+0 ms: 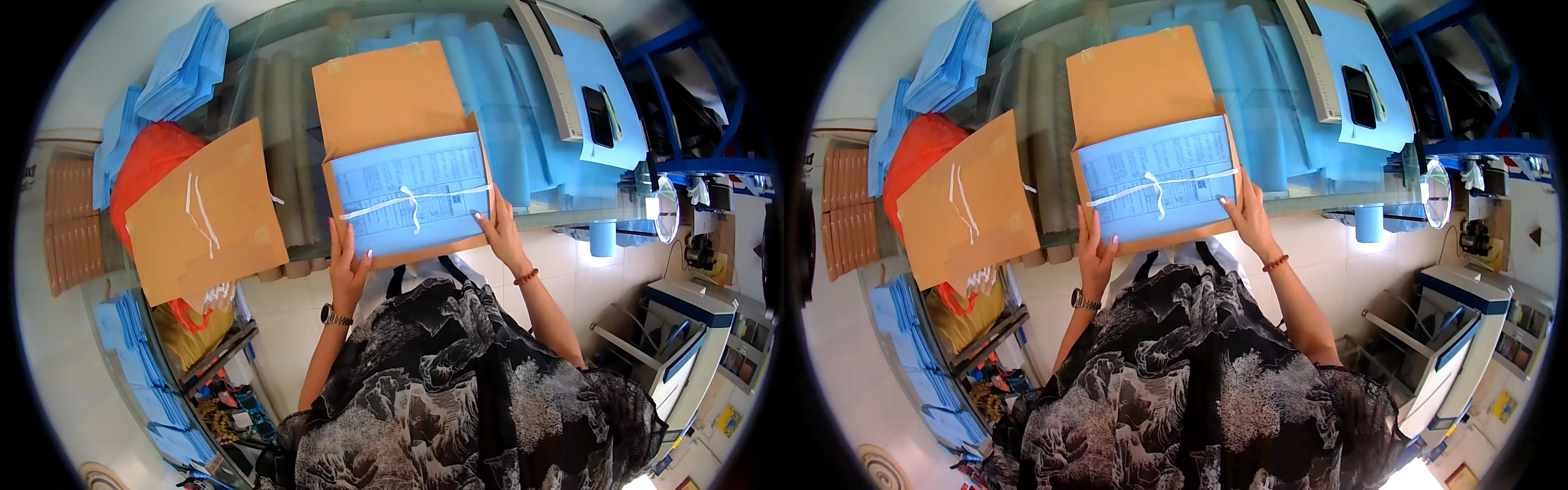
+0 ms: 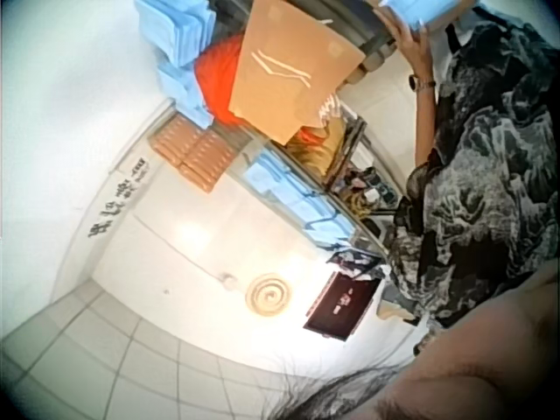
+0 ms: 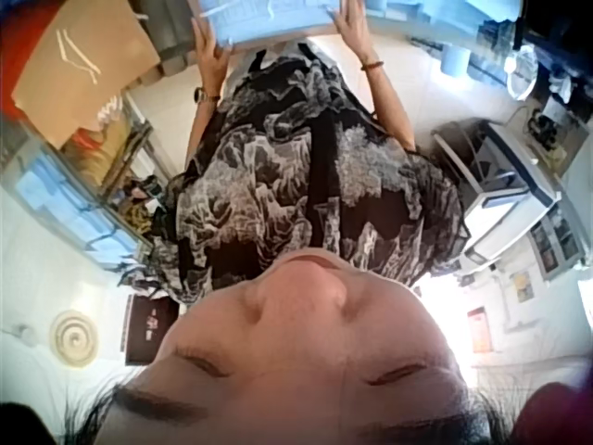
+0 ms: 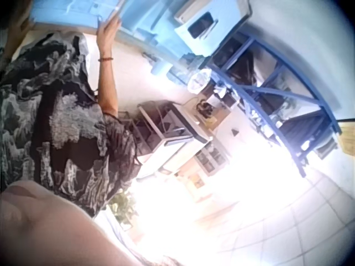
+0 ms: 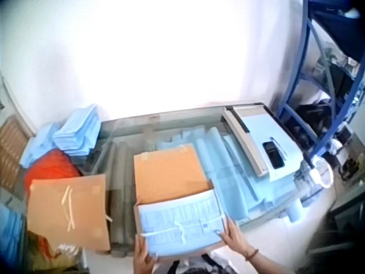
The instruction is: The person places a stack of blue documents into a cardboard box, ties them with a white string, and closes the box. They then stack the box with others and briefly handle a smartphone.
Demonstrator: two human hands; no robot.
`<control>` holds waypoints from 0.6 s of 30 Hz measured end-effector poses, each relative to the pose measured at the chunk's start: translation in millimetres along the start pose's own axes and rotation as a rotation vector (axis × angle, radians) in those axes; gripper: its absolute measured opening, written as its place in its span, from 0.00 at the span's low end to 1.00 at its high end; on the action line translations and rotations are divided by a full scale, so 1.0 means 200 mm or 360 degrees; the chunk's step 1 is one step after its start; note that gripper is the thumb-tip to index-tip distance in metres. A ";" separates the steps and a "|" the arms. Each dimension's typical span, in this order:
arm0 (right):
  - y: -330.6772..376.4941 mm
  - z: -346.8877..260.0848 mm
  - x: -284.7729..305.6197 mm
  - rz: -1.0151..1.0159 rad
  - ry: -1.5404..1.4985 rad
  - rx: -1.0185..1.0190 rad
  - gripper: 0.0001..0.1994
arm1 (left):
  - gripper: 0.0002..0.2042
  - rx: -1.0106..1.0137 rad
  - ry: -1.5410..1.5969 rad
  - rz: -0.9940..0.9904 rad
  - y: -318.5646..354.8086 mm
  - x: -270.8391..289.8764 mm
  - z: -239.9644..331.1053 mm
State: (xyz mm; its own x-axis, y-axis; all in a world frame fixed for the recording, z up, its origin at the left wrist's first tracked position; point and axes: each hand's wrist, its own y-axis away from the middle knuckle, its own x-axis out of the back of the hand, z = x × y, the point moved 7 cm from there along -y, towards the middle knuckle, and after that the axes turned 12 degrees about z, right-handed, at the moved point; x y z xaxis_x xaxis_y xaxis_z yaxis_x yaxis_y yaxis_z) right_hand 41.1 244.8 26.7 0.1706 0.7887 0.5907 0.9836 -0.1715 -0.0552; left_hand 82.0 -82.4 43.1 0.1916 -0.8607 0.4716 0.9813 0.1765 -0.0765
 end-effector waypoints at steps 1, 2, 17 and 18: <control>0.00 0.00 0.00 -0.0011 -0.0034 -0.0046 0.39 | 0.29 -0.0015 -0.0020 0.0001 0.00 0.00 0.00; -0.01 0.00 0.00 -0.0013 -0.0069 -0.0088 0.39 | 0.29 -0.0183 -0.0124 0.0028 -0.02 0.00 0.01; 0.05 -0.18 0.04 -0.0449 -0.0023 0.0310 0.75 | 0.63 -0.0427 -0.0909 -0.0026 -0.02 -0.09 0.20; 0.05 -0.18 0.04 -0.0465 0.0009 0.0330 0.75 | 0.63 -0.0483 -0.0886 -0.0057 -0.01 -0.08 0.22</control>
State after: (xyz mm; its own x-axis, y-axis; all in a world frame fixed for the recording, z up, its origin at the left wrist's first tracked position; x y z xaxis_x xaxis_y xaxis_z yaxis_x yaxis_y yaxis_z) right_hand 50.0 228.8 59.2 -0.1195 0.7835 0.6098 0.9817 0.1848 -0.0451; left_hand 76.2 -48.0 73.6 0.2012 -0.4719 0.8584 0.9638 -0.0612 -0.2596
